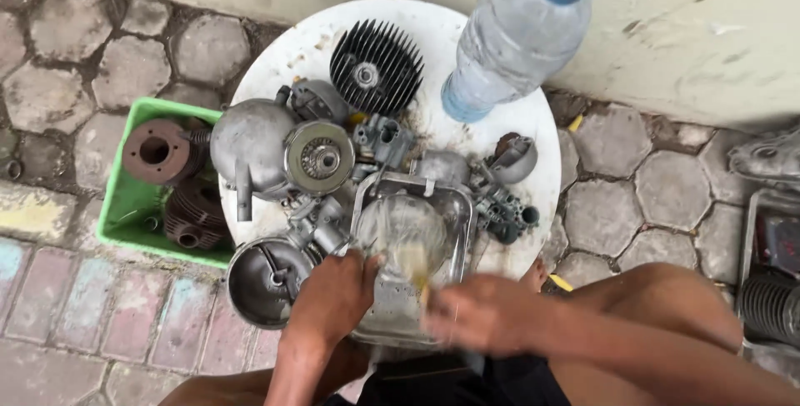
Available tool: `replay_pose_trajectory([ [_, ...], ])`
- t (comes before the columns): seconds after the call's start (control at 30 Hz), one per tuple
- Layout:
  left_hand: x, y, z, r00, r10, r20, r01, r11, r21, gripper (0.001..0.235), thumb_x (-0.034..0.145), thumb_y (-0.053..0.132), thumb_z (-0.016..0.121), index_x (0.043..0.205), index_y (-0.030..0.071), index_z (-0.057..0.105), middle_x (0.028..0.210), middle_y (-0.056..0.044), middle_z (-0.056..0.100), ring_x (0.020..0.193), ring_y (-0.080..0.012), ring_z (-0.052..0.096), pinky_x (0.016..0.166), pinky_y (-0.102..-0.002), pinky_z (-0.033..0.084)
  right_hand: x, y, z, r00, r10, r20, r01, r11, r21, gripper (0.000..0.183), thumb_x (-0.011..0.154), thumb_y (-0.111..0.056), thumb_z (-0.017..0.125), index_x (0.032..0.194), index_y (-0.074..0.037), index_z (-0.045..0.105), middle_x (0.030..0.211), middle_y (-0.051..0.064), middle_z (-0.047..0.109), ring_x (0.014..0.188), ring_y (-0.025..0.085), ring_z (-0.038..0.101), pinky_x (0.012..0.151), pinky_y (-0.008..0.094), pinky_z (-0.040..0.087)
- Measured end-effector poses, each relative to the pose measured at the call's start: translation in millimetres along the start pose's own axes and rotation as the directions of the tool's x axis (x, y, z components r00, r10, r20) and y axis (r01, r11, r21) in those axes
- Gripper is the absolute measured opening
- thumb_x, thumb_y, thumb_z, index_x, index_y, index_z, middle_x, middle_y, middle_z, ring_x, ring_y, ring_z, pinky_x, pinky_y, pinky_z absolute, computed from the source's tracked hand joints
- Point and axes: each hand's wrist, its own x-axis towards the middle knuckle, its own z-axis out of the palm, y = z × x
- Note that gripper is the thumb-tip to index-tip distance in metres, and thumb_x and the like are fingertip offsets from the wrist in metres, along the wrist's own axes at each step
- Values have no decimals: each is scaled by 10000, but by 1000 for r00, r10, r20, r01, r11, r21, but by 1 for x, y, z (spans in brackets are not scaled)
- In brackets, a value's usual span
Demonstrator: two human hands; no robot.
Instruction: Cleaning motorcycle engine components using a brush and cleaning solution
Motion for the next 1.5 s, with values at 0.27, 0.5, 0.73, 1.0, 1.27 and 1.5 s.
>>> replay_pose_trajectory([
  [0.27, 6, -6, 5, 997, -6, -76, 9, 999, 35, 479, 1072, 431, 405, 1025, 17, 643, 923, -282, 717, 902, -540, 674, 776, -634, 483, 5, 6, -3, 999, -30, 40, 34, 993, -111, 293, 990, 12, 674, 1209, -23, 482, 912, 67, 542, 536, 149, 511, 349, 283, 427],
  [0.5, 6, -8, 8, 998, -39, -41, 39, 999, 7, 477, 1068, 436, 401, 1046, 26, 644, 947, -280, 719, 925, -537, 682, 770, -625, 490, 12, 2, 5, 999, -44, -3, 41, 953, -300, 501, 957, 147, 593, 1435, 5, 536, 1520, 378, 345, 500, 51, 533, 328, 219, 416],
  [0.73, -2, 7, -3, 997, -78, -10, 78, 997, -13, 491, 1081, 440, 373, 1063, 34, 650, 980, -262, 725, 949, -492, 701, 800, -595, 517, 16, 26, -26, 977, 186, 100, -151, 946, -286, 217, 838, 135, 577, 949, -51, 572, 894, 57, 499, 522, 139, 447, 373, 307, 384],
  [1.0, -2, 7, -5, 994, -111, 23, 110, 994, 18, 487, 1090, 425, 356, 1162, 18, 614, 1044, -276, 690, 990, -504, 673, 826, -626, 515, 15, 38, -41, 979, 201, 23, -193, 964, -180, 250, 854, 21, 730, 1036, -99, 609, 952, 26, 656, 645, 80, 613, 397, 196, 517],
  [1.27, -1, 0, 1, 995, -97, -1, 96, 994, 43, 468, 1085, 422, 385, 1140, 12, 603, 1046, -288, 688, 983, -545, 657, 807, -652, 499, 26, 22, -38, 980, 200, 6, -200, 980, 0, 170, 896, 13, 693, 1007, -92, 618, 964, 36, 666, 704, 93, 642, 472, 196, 516],
  [1.5, -4, 4, -3, 996, -85, 3, 85, 996, 15, 454, 1088, 402, 391, 1101, 5, 611, 1027, -293, 691, 970, -529, 664, 795, -640, 489, 41, 4, -41, 982, 187, 15, -187, 977, 105, 108, 941, 8, 669, 869, -54, 617, 830, 58, 670, 655, 132, 602, 430, 220, 443],
])
